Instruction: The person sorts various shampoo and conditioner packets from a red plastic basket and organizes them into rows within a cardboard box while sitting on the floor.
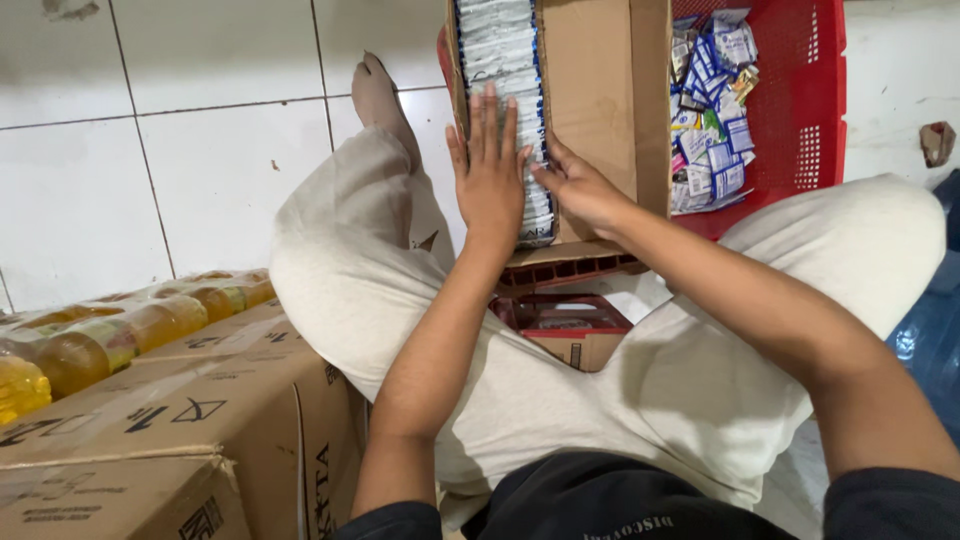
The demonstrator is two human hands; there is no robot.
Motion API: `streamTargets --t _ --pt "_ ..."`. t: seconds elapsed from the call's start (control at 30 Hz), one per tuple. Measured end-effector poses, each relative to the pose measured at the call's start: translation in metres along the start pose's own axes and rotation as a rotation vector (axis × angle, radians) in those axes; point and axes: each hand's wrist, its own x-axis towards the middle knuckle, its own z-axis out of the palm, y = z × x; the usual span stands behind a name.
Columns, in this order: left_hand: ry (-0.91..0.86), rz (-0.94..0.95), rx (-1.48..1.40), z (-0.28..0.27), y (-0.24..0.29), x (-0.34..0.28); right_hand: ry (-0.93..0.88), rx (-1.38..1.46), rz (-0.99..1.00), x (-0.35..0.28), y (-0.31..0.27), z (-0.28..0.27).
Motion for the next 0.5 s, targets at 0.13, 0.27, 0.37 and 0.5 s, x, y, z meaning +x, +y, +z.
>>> streamTargets --t 0.13,0.27,0.37,0.5 --pt "-0.010 0.024 0.017 0.005 -0.001 0.012 0.151 0.146 -0.085 0.028 -0.003 0.005" --pt "-0.127 0.011 -0.023 0.009 0.000 0.019 -0.006 0.055 0.019 0.038 -0.016 0.009" --pt "-0.150 0.010 -0.041 0.009 0.000 0.020 0.122 0.167 -0.043 0.049 -0.024 0.009" --pt "-0.170 0.009 -0.025 0.005 -0.001 0.021 -0.008 0.130 -0.144 0.065 -0.027 0.002"
